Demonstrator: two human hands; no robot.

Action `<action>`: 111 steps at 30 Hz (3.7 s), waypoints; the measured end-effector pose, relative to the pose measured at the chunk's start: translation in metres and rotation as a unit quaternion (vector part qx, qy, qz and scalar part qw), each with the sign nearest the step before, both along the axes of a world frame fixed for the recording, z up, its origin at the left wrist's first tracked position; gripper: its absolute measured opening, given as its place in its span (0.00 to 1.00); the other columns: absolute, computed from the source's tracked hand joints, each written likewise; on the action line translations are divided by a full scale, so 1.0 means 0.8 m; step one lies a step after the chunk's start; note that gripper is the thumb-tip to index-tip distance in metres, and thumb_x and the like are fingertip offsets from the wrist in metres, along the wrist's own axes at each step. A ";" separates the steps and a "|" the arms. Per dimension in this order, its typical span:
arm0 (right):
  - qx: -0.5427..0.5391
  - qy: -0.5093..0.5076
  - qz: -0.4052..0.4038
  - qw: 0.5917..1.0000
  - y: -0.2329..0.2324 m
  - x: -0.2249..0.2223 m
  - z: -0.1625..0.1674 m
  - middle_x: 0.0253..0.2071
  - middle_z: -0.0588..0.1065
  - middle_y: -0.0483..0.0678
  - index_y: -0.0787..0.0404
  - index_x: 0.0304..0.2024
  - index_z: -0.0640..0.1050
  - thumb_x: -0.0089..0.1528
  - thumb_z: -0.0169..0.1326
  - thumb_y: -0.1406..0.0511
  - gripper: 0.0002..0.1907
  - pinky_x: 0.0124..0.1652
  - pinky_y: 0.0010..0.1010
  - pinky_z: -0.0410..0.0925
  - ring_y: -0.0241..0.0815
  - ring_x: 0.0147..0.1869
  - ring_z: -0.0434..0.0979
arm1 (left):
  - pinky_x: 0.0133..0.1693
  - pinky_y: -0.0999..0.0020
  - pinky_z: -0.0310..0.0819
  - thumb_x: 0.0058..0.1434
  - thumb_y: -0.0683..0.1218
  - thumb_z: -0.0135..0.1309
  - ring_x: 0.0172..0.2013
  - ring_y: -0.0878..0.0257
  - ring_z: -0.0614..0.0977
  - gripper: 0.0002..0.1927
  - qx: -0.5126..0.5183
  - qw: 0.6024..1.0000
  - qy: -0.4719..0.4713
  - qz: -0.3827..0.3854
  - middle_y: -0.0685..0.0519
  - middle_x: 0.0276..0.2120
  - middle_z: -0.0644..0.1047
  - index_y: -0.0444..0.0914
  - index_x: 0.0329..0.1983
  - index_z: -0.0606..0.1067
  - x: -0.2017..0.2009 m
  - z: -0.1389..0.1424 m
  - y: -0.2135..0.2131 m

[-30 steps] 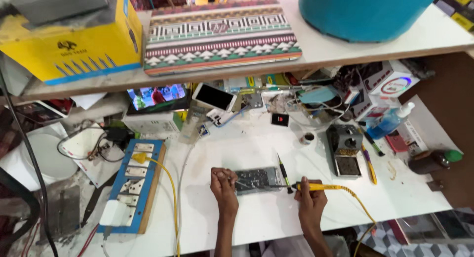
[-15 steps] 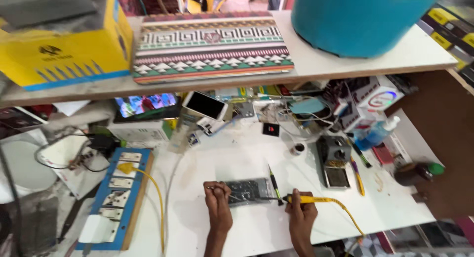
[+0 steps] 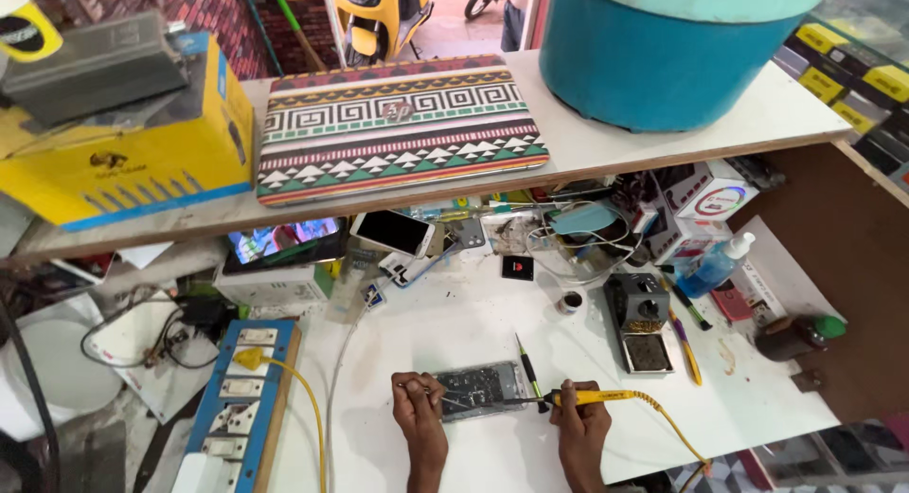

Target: The person solders a circuit board using a soldering iron and solder wire. They hold the board steady with one hand while applying heat and solder with the other, working on various points across the board.

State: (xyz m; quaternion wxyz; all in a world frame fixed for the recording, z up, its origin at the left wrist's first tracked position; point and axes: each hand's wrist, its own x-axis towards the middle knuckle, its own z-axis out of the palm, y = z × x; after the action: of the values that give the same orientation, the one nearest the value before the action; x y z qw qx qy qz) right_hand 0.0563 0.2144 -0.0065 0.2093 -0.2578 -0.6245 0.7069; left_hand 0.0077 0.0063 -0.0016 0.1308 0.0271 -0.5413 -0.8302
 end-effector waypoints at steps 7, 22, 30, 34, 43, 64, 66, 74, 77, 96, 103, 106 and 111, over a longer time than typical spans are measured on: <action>0.030 0.031 0.012 0.999 0.006 0.002 -0.008 0.19 0.69 0.44 0.65 0.32 0.71 0.69 0.51 0.64 0.13 0.23 0.24 0.59 0.30 0.21 0.65 | 0.24 0.75 0.51 0.77 0.49 0.32 0.25 0.72 0.60 0.12 -0.013 1.000 -0.010 0.000 0.56 0.26 0.66 0.40 0.39 0.61 -0.002 -0.009 0.003; -0.004 0.035 -0.017 0.999 -0.004 0.000 0.010 0.20 0.67 0.43 0.63 0.36 0.70 0.72 0.48 0.62 0.13 0.23 0.23 0.56 0.29 0.22 0.62 | 0.26 0.76 0.52 0.77 0.51 0.34 0.25 0.72 0.60 0.11 -0.024 1.000 0.015 -0.005 0.57 0.26 0.66 0.41 0.40 0.61 -0.004 -0.002 0.001; 0.054 0.066 -0.013 0.996 -0.014 0.007 0.016 0.24 0.68 0.43 0.63 0.37 0.70 0.74 0.45 0.60 0.14 0.26 0.22 0.59 0.28 0.25 0.64 | 0.25 0.78 0.51 0.80 0.50 0.32 0.25 0.73 0.60 0.13 0.000 0.998 0.054 -0.018 0.58 0.25 0.64 0.41 0.39 0.61 -0.001 -0.014 -0.005; 0.054 0.062 -0.008 0.997 -0.016 0.012 0.022 0.23 0.68 0.43 0.63 0.35 0.70 0.74 0.46 0.60 0.16 0.25 0.23 0.58 0.29 0.24 0.63 | 0.29 0.75 0.55 0.79 0.49 0.33 0.28 0.71 0.62 0.12 0.009 0.998 0.054 -0.013 0.56 0.27 0.65 0.40 0.40 0.61 0.004 -0.020 -0.002; 0.072 0.047 0.003 0.996 -0.019 0.011 0.023 0.20 0.67 0.42 0.64 0.31 0.71 0.73 0.47 0.59 0.18 0.23 0.22 0.56 0.28 0.22 0.62 | 0.33 0.71 0.61 0.79 0.50 0.32 0.28 0.68 0.63 0.14 -0.040 0.993 0.110 -0.015 0.55 0.28 0.65 0.38 0.41 0.62 0.010 -0.013 -0.007; 0.049 0.066 0.003 0.997 -0.018 0.009 0.025 0.21 0.68 0.42 0.64 0.33 0.71 0.72 0.49 0.60 0.16 0.25 0.23 0.58 0.29 0.23 0.63 | 0.28 0.75 0.56 0.78 0.53 0.35 0.27 0.71 0.62 0.14 -0.006 0.998 0.044 -0.045 0.56 0.27 0.66 0.40 0.41 0.64 0.001 0.001 -0.007; 0.068 0.037 0.005 0.997 -0.017 0.010 0.024 0.21 0.68 0.43 0.64 0.33 0.72 0.72 0.48 0.60 0.16 0.24 0.24 0.56 0.29 0.22 0.62 | 0.29 0.75 0.55 0.78 0.53 0.35 0.28 0.72 0.63 0.14 0.024 0.998 0.026 -0.050 0.57 0.28 0.66 0.40 0.40 0.64 0.003 0.001 -0.009; 0.056 0.061 0.013 0.996 -0.016 0.008 0.016 0.21 0.68 0.43 0.64 0.34 0.71 0.73 0.48 0.60 0.16 0.25 0.23 0.57 0.29 0.23 0.63 | 0.26 0.76 0.53 0.78 0.53 0.36 0.26 0.72 0.62 0.14 0.024 0.998 0.033 -0.051 0.58 0.26 0.66 0.41 0.39 0.64 0.002 -0.003 -0.011; 0.029 0.079 0.013 0.996 -0.016 0.007 0.010 0.24 0.68 0.43 0.63 0.35 0.70 0.72 0.48 0.60 0.14 0.25 0.23 0.58 0.29 0.24 0.64 | 0.27 0.76 0.53 0.79 0.53 0.36 0.27 0.72 0.62 0.14 0.006 0.998 0.043 -0.048 0.58 0.27 0.66 0.41 0.39 0.63 0.002 -0.008 -0.009; -0.096 0.148 0.036 0.984 -0.006 0.008 -0.015 0.23 0.64 0.42 0.62 0.39 0.66 0.72 0.47 0.62 0.10 0.24 0.25 0.60 0.32 0.22 0.65 | 0.28 0.76 0.56 0.79 0.50 0.39 0.27 0.73 0.64 0.13 -0.012 0.995 0.087 -0.040 0.55 0.29 0.71 0.39 0.39 0.65 0.006 -0.025 -0.008; -0.051 0.145 0.032 0.988 -0.010 0.009 -0.006 0.23 0.66 0.43 0.62 0.40 0.66 0.74 0.45 0.61 0.12 0.26 0.25 0.60 0.31 0.24 0.65 | 0.27 0.78 0.53 0.79 0.52 0.39 0.27 0.74 0.62 0.14 -0.032 0.995 0.087 -0.026 0.56 0.27 0.70 0.40 0.39 0.64 0.011 -0.014 -0.007; -0.024 0.119 0.044 0.992 -0.013 0.012 0.000 0.23 0.67 0.44 0.61 0.39 0.66 0.74 0.45 0.60 0.12 0.26 0.24 0.60 0.31 0.24 0.65 | 0.26 0.78 0.51 0.79 0.52 0.39 0.26 0.75 0.61 0.14 -0.038 0.995 0.086 -0.027 0.57 0.26 0.69 0.40 0.39 0.64 0.012 -0.012 -0.008; -0.029 0.119 0.053 0.991 -0.016 0.013 0.000 0.25 0.67 0.42 0.62 0.37 0.66 0.73 0.47 0.61 0.12 0.25 0.23 0.60 0.30 0.24 0.67 | 0.25 0.79 0.49 0.78 0.53 0.40 0.24 0.76 0.58 0.15 -0.037 0.996 0.071 -0.028 0.57 0.26 0.69 0.40 0.38 0.63 0.012 -0.011 -0.008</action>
State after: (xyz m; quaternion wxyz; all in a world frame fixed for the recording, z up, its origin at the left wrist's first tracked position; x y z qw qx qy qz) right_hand 0.0665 0.2018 -0.0064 0.2367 -0.1450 -0.5871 0.7604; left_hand 0.0176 -0.0001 -0.0107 0.1464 -0.0519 -0.5613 -0.8129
